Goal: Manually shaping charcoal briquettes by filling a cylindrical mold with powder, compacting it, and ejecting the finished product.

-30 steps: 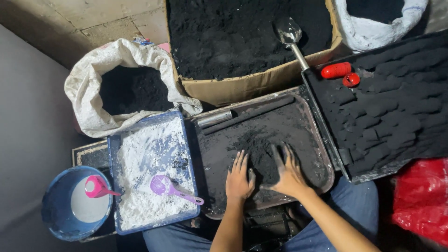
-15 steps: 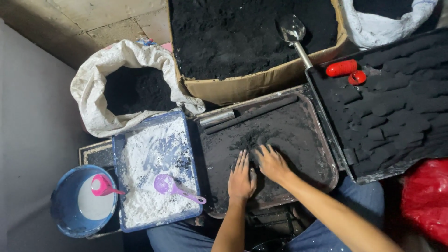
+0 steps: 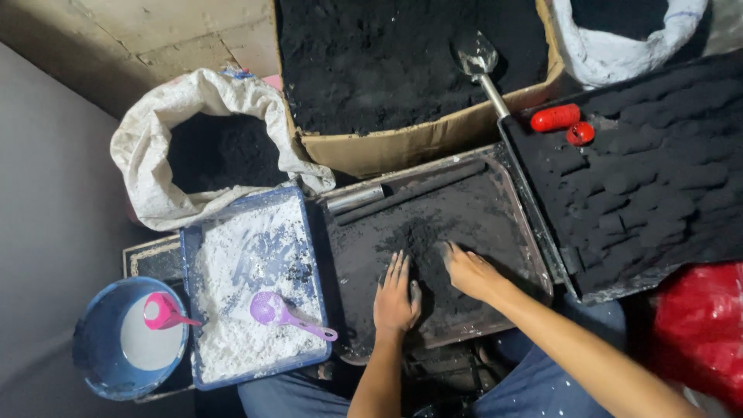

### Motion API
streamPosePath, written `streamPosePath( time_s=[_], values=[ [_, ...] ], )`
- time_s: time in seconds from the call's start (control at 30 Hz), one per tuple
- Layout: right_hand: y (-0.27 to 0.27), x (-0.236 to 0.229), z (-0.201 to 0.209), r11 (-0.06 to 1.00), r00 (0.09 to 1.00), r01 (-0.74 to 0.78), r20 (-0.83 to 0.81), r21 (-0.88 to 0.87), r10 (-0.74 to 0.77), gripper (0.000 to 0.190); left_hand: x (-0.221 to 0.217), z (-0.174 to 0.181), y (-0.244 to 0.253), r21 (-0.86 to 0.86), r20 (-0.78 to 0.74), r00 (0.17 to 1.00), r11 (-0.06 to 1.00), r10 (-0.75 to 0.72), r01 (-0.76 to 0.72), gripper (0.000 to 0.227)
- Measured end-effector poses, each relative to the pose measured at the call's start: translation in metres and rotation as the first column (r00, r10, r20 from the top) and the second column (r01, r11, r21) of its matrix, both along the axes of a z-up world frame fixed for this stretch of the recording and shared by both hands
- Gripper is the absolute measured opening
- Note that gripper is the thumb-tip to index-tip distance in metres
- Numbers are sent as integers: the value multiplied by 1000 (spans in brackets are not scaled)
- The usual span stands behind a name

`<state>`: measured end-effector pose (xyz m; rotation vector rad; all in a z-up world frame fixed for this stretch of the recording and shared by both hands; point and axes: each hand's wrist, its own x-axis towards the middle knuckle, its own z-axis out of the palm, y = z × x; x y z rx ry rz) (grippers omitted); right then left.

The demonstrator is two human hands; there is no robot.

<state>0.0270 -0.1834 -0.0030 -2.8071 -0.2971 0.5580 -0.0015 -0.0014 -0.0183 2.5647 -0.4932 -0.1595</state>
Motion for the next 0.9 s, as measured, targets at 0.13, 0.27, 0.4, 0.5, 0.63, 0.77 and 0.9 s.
streamPosePath(
  time_s=[0.13, 0.27, 0.4, 0.5, 0.63, 0.77, 0.9],
  values=[
    [-14, 0, -9, 996, 985, 76, 156, -36, -69, 42, -2, 1, 0, -21, 1, 1000, 1000, 13, -13, 51],
    [1, 10, 55, 960, 958, 280, -65, 0, -279, 38, 0, 2, 0, -23, 14, 1000, 1000, 4, -3, 50],
    [4, 4, 52, 970, 944, 243, -235, 22, -231, 58, 0, 3, 0, -63, -4, 1000, 998, 9, -9, 50],
    [4, -1, 51, 968, 976, 214, -80, 133, -205, 49, 0, 6, 1, -55, 12, 1000, 998, 10, -10, 49],
    [-15, -10, -15, 995, 970, 89, 221, 52, -99, 25, 0, 9, 0, -57, -29, 1000, 998, 12, -13, 49],
    [-4, -3, 31, 975, 974, 222, 46, 29, -224, 35, 1, 9, 0, -43, -73, 997, 999, 9, -13, 50],
    [-3, -6, 25, 973, 975, 223, -23, 52, -222, 48, 0, 11, 0, -24, -72, 997, 1000, 12, -14, 49]
  ],
)
